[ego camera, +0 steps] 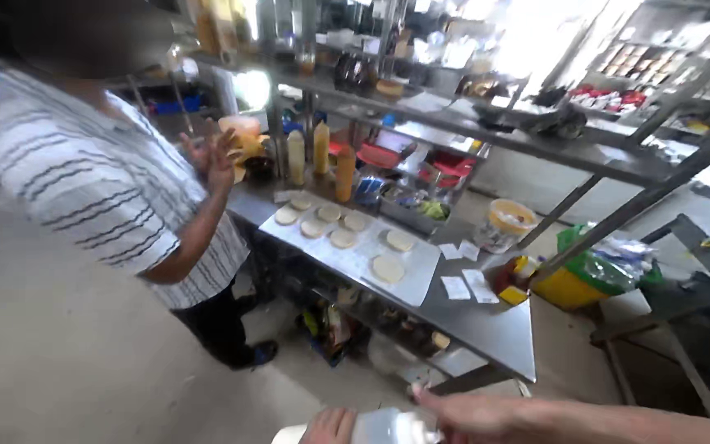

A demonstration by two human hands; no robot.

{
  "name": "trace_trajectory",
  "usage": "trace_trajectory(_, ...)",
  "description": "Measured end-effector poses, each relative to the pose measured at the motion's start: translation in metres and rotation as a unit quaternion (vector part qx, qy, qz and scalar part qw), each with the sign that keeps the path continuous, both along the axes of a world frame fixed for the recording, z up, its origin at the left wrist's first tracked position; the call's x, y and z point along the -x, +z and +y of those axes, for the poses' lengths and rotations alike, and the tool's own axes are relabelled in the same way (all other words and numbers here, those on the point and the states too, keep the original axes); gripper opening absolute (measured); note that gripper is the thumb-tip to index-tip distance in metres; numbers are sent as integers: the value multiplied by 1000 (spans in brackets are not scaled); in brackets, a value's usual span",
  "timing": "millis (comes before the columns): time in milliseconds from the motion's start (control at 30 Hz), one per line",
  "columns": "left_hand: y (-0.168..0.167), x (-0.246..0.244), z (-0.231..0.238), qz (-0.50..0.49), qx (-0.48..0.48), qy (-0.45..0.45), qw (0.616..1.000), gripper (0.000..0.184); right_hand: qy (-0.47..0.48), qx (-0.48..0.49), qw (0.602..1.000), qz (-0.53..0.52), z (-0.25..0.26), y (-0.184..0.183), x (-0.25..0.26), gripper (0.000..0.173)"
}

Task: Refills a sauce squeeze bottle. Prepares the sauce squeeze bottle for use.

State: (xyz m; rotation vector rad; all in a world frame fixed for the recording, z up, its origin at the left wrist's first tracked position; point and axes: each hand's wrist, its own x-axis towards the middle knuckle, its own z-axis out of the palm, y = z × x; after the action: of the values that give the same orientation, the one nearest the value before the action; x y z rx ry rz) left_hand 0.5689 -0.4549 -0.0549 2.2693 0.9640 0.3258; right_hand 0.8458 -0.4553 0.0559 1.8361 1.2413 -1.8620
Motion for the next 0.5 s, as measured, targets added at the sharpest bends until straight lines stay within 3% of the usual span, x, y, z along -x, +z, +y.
trace_trajectory(33, -1, 10, 1, -5, -1, -7, 1000, 82, 58, -87, 995, -5, -3, 12, 6, 70)
trace_trajectory(67, -1, 19, 2, -10, -1, -12, 1000, 82, 172, -214, 962, 1, -10, 19, 11, 50)
trace_trajectory(133, -3, 31, 5, -20, -11, -29, 999, 84, 412, -460, 786, 19, -24, 15, 20, 55)
trace_trajectory(167, -3, 35, 7, -24, -19, -41, 999, 85, 492, -518, 700, 15, -29, 9, 25, 55)
trace_trajectory(200, -3, 37, 9, -27, -23, -53, 998, 85, 532, -557, 638, 2, -34, 3, 29, 51)
trace_trajectory(267, -2, 40, 12, -37, -23, -75, 996, 86, 536, -609, 585, -11, -38, -3, 35, 32)
trace_trajectory(333, -3, 39, 15, -45, -35, -83, 995, 86, 511, -645, 567, -32, -38, -7, 35, 23)
trace_trajectory(400, -3, 35, 17, -48, -50, -91, 993, 86, 466, -669, 575, -69, -43, -17, 33, 37)
trace_trajectory(433, -3, 33, 18, -48, -55, -98, 993, 87, 428, -667, 604, -89, -48, -23, 34, 48)
trace_trajectory(500, -4, 25, 19, -47, -62, -96, 992, 87, 281, -599, 740, -124, -60, -28, 40, 61)
